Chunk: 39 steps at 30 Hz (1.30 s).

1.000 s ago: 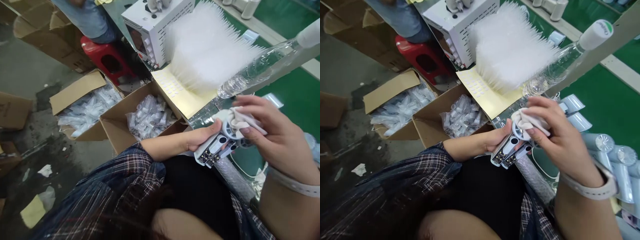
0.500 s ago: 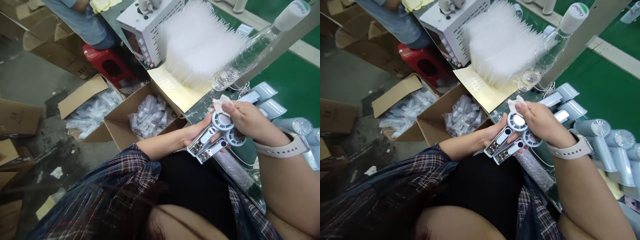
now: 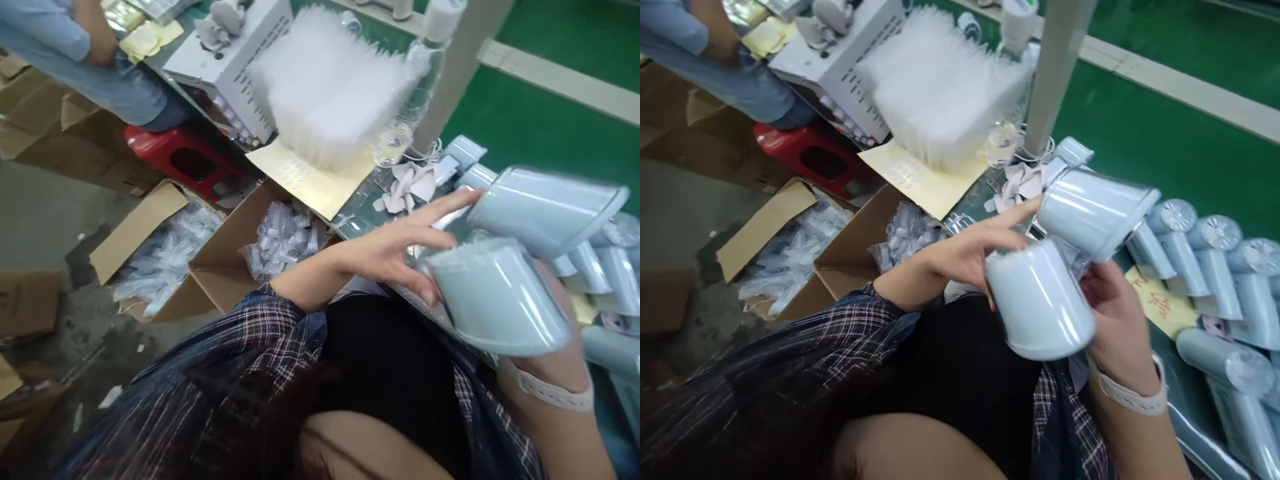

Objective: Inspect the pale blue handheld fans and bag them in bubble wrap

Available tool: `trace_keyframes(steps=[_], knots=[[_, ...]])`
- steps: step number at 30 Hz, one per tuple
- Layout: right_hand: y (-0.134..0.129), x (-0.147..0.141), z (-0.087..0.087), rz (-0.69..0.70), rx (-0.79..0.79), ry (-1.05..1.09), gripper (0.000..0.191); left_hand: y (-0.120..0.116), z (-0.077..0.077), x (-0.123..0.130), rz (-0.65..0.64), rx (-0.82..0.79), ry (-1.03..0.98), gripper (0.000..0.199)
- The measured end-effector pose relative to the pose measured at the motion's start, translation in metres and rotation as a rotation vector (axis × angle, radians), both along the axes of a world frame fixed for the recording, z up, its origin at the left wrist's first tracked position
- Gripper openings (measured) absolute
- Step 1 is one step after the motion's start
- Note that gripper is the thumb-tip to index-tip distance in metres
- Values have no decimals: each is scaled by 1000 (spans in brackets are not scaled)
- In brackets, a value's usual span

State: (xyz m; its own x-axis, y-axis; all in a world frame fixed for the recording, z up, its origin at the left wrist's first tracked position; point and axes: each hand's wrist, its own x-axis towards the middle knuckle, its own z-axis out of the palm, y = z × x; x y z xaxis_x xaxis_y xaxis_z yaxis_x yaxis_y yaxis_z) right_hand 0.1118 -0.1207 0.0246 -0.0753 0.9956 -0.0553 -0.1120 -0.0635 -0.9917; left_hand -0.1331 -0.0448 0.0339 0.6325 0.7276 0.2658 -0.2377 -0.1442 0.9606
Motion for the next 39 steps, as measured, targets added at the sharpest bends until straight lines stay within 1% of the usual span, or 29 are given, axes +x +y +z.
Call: trace_keyframes(steps=[1,2,4,6,8,10,11,13,14,18,21,23,25,28,31,35,37,39], knots=[[-8,6,5,-63,0,2,49,3,-3,7,15,-58,-30,56],[-14,12,9,-128,-3,24,47,5,-9,16,42,-149,-81,56],[-22,19,14,-259,-20,118,41,5,-21,37,78,-351,-199,64],[-27,24,13,-331,-52,215,39,-2,-31,60,44,-475,-271,71],[-32,27,7,-356,-60,250,36,-11,-33,79,-30,-515,-272,77],[-37,31,2,-371,-31,242,33,-18,-30,91,-107,-493,-247,80],[-39,32,0,-370,-17,237,32,-20,-28,94,-144,-476,-234,78],[-41,35,-3,-348,-18,244,34,-20,-24,95,-205,-445,-207,72],[-42,36,-4,-332,-35,249,34,-19,-22,94,-211,-430,-187,70],[-37,33,-6,-319,-121,258,34,-14,-16,84,-150,-379,-107,68],[-30,26,-6,-281,-181,272,40,-15,-13,78,-163,-401,-110,71],[-26,22,-6,-257,-207,275,42,-16,-14,75,-183,-397,-133,70],[-24,20,-4,-245,-219,272,43,-16,-16,73,-191,-369,-151,62],[-23,17,-3,-249,-242,268,44,-15,-21,70,-139,-354,-166,54],[-24,17,-3,-273,-226,264,39,-16,-22,67,-107,-369,-194,56],[-26,17,-8,-264,-163,249,34,-20,-17,64,-155,-400,-183,59],[-25,17,-11,-254,-134,241,31,-20,-16,66,-124,-424,-140,65],[-25,16,-14,-251,-124,241,32,-19,-20,69,-81,-449,-109,68]])
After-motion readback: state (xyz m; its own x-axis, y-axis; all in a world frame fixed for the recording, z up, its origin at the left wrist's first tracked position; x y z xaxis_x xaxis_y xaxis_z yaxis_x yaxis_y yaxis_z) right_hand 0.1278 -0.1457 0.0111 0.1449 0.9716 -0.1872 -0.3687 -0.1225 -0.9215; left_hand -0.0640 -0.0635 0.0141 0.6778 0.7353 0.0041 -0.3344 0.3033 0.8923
